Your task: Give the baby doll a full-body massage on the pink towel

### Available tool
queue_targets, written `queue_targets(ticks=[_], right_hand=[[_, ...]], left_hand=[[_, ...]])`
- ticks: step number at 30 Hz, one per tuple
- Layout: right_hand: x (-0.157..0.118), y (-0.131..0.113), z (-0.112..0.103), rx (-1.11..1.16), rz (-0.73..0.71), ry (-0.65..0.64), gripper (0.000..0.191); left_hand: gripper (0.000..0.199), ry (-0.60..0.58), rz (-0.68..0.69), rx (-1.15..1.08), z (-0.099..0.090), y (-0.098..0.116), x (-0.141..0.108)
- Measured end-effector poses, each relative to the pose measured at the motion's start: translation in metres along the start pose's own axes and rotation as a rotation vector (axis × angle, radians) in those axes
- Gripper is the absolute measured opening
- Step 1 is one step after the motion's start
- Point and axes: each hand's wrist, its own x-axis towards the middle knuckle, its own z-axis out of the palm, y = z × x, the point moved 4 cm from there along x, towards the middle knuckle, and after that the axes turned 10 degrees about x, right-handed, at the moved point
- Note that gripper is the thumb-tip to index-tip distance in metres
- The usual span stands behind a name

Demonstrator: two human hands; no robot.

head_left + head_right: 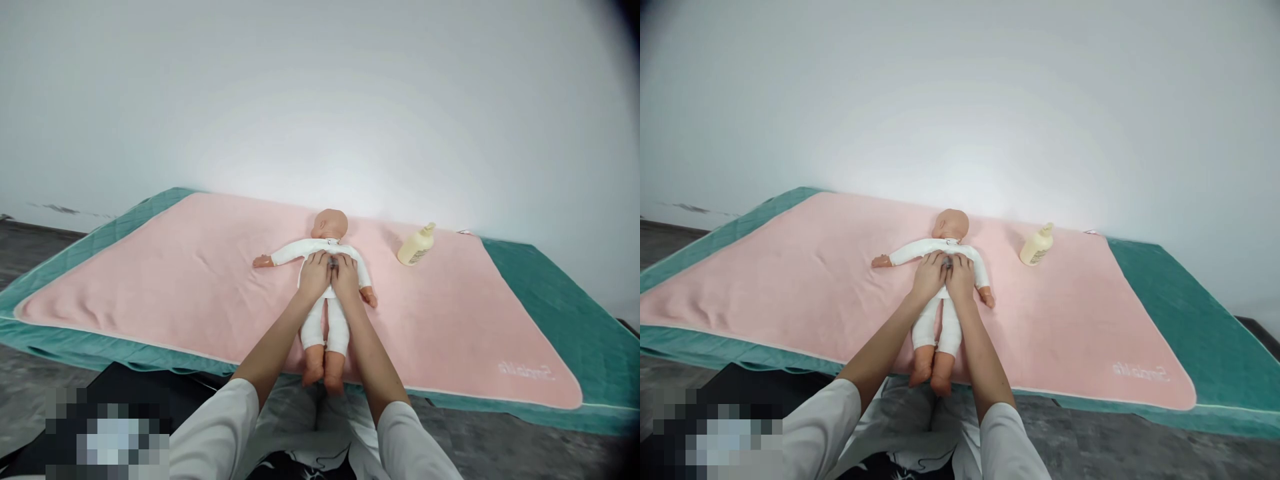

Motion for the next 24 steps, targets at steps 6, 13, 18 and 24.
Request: queue_targets(ticks=[6,13,18,24], right_hand=[[0.000,0.001,0.003,-0.039,-0.031,-0.009,0.038],[0.000,0.005,0.008,-0.097,0.000,-0.050,0.035],[0.008,0.003,0.006,-0.125,0.002,-0.065,0.033],[0.024,0.001,0.003,-0.105,-0.010,-0.036,0.031]], left_hand=[[0.032,-0.053,-0.033,0.036,0.005,-0.001,0.000],[0.030,-0.087,-0.050,0.033,0.009,-0.004,-0.001],[0.026,-0.088,-0.026,0.030,0.004,-0.005,0.007],[0.026,-0.005,-0.036,0.054,-0.001,-0.002,0.020]])
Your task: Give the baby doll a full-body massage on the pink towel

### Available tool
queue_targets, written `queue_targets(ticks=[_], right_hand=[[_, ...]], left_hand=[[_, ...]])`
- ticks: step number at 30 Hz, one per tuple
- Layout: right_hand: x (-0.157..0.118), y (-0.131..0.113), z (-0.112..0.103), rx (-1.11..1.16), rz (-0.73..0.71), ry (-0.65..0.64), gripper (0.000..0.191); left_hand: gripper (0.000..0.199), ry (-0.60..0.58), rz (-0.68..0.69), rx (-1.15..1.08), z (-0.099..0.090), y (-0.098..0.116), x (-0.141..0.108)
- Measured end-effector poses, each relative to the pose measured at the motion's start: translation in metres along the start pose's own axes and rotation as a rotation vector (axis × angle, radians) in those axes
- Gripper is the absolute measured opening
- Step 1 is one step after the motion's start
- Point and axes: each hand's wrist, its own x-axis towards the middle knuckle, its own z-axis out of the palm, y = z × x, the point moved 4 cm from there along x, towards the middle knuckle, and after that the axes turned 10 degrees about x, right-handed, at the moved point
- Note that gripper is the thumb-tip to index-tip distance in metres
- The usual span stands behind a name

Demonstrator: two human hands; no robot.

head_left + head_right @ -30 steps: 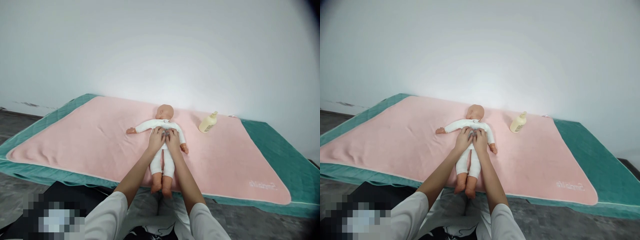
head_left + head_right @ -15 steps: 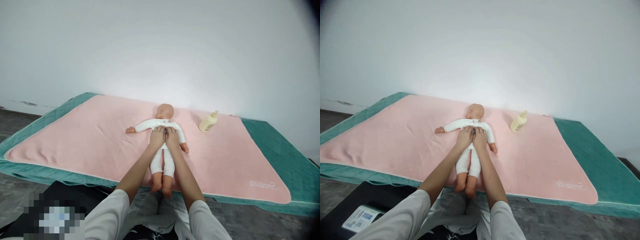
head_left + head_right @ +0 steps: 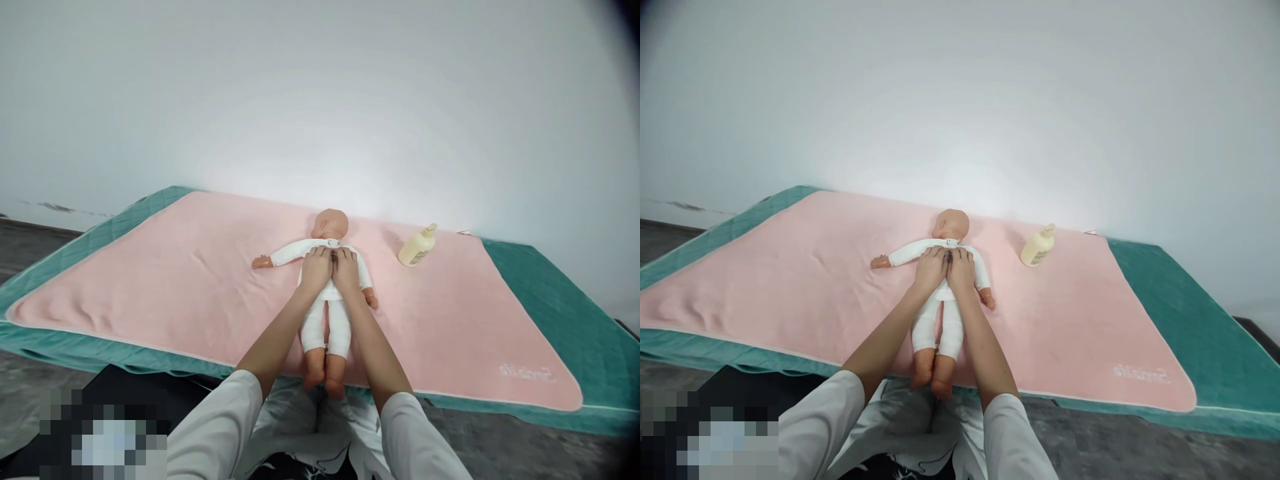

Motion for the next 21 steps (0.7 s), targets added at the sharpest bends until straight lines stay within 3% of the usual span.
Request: queue_targets(ticks=[12,21], right_hand=[[-0.001,0.009,0.009,0.073,0.038,-0.025,0.032],[-0.008,0.010,0.008,0.172,-0.015,0.087,0.035]], left_hand=[[0.027,-0.065,-0.047,-0.023,0.016,-0.005,-0.002],[0.031,0.063,-0.018,-0.074,0.011,-0.005,-0.007]])
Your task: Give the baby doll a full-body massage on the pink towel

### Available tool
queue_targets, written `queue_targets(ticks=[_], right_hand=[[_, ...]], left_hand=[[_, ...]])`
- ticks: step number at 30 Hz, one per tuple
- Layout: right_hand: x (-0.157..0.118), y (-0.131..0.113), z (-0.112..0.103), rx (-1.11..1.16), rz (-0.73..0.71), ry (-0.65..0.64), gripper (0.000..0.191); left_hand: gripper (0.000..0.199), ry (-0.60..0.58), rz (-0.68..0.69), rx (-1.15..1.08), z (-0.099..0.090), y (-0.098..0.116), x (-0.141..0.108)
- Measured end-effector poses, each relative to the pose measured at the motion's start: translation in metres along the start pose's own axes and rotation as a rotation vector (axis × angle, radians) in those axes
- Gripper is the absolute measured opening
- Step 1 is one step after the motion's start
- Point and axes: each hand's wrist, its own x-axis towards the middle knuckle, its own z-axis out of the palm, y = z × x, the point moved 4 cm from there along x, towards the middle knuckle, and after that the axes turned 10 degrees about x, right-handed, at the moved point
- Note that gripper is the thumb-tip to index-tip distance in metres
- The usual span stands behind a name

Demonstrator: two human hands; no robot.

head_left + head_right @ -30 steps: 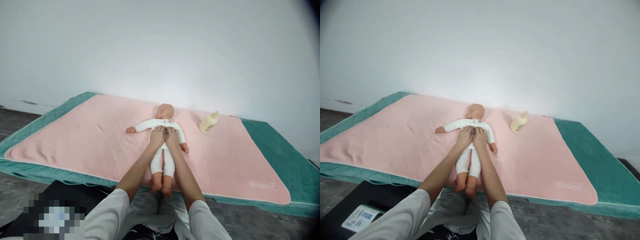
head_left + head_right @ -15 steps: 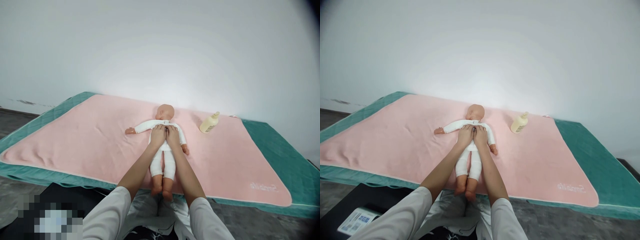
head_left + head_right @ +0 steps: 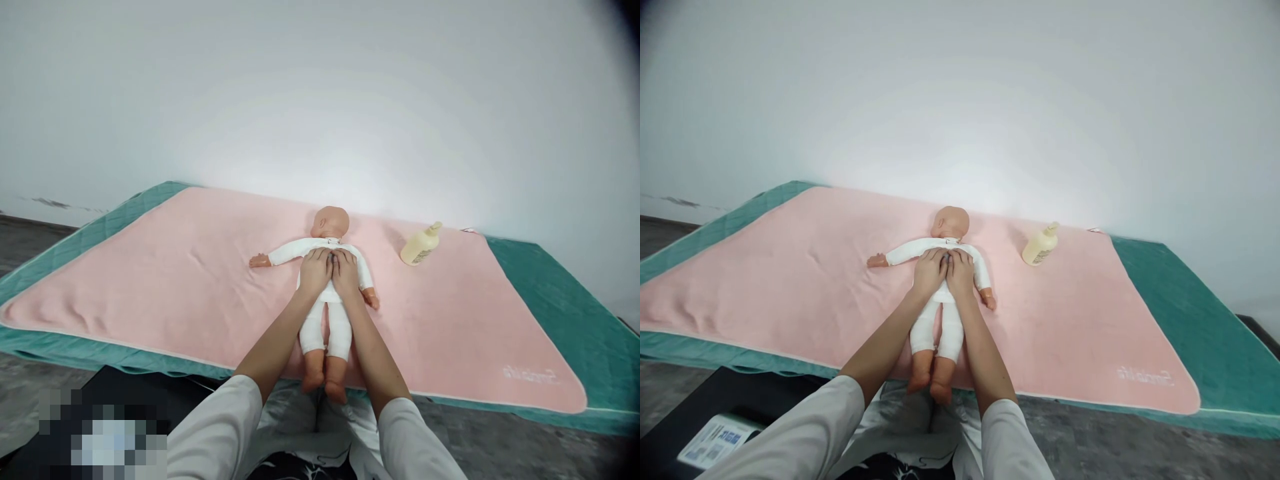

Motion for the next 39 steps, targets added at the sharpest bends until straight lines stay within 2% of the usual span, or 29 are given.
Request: queue_targets(ticks=[4,20,23,26,29,33,36,39], right_hand=[[0.001,0.000,0.001,-0.025,-0.003,0.002,0.037],[0.009,0.006,0.009,-0.126,0.174,-0.244,0.039],[0.008,0.006,0.009,-0.124,0.162,-0.242,0.040],[0.003,0.004,0.006,-0.104,0.095,-0.187,0.042],[-0.009,-0.001,-0.003,-0.087,0.037,-0.133,0.046],[-0.040,-0.014,-0.020,-0.054,0.026,-0.081,0.045],[-0.068,-0.030,-0.032,-0.069,-0.027,-0.049,0.035],[-0.087,-0.043,-0.037,-0.094,-0.059,-0.084,0.028]], left_hand=[[0.037,0.023,-0.011,0.025,0.001,-0.003,-0.001],[0.037,-0.158,-0.079,0.050,0.012,-0.010,0.004],[0.039,-0.160,-0.066,0.028,0.014,-0.013,0.004],[0.040,-0.119,-0.031,0.002,0.011,-0.014,0.000],[0.040,-0.045,0.036,0.006,0.001,-0.010,-0.014],[0.034,0.044,0.125,0.050,-0.023,-0.001,-0.051],[0.028,0.034,0.187,0.060,-0.038,0.005,-0.078],[0.025,-0.039,0.233,0.078,-0.045,0.011,-0.093]])
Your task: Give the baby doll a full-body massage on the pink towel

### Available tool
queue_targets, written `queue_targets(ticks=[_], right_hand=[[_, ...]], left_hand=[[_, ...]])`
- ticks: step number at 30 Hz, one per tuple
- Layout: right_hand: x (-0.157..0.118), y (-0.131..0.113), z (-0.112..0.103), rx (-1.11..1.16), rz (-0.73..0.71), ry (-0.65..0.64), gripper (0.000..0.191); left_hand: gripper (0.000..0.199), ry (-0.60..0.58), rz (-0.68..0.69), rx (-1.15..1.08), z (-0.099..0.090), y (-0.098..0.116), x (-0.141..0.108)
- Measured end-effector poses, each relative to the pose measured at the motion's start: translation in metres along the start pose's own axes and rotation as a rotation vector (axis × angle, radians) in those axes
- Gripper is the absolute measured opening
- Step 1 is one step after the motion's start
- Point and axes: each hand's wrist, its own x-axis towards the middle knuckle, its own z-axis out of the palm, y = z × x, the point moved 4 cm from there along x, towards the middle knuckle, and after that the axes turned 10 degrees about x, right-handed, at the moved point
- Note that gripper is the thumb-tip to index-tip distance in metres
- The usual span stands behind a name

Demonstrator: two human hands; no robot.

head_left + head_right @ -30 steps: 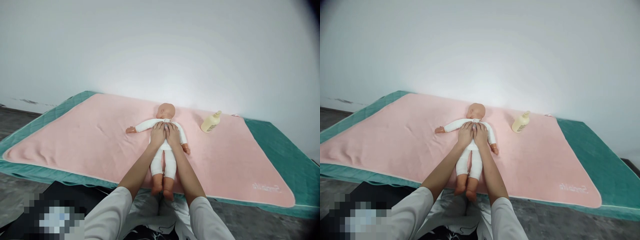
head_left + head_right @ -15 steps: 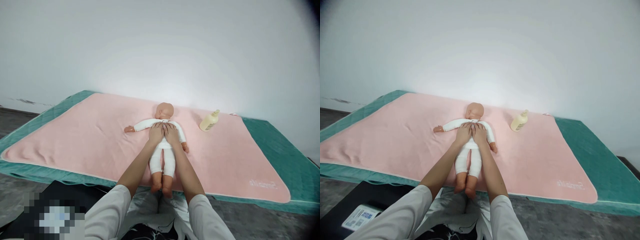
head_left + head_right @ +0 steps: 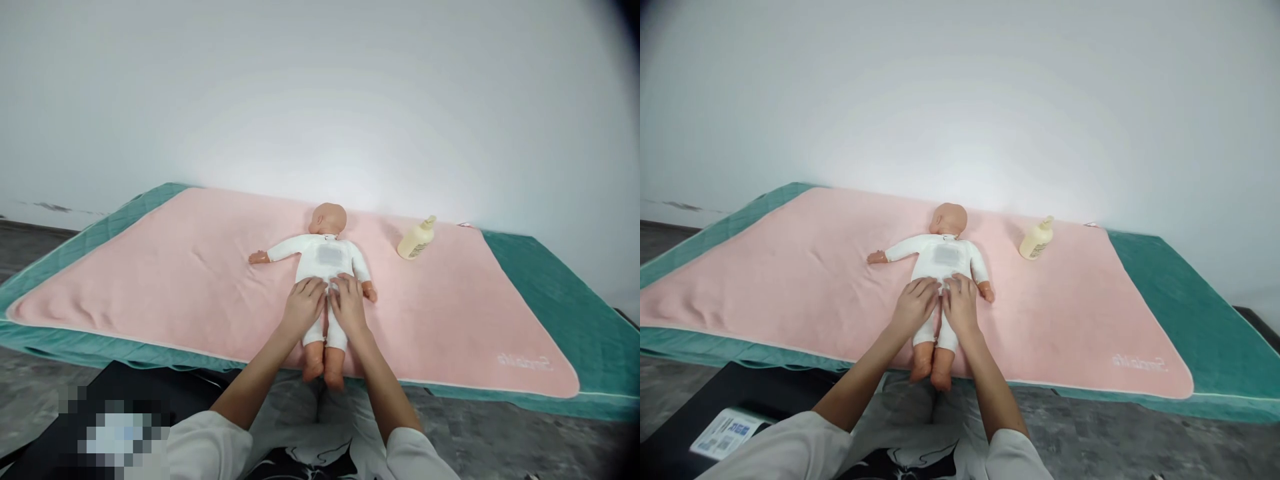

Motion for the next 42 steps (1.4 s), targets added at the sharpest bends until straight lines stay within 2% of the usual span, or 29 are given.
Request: queue_targets(ticks=[4,9,21,30,42], right_hand=[[-0.007,-0.009,0.000,-0.004,0.011,-0.063,0.031],[-0.003,-0.008,0.003,-0.008,0.051,-0.110,0.036],[-0.002,-0.003,0.008,0.009,0.075,-0.134,0.036],[0.003,-0.006,0.004,0.026,0.028,-0.052,0.042],[0.009,0.000,0.013,0.001,0.117,-0.108,0.036]], left_hand=[[0.028,-0.095,-0.010,0.008,-0.001,0.006,-0.002],[0.027,-0.142,-0.078,-0.006,0.003,0.005,0.001],[0.023,-0.161,-0.109,-0.009,0.007,0.005,0.006],[0.042,-0.101,-0.100,0.003,0.005,0.007,0.005],[0.037,-0.177,-0.109,0.001,0.011,0.003,0.012]])
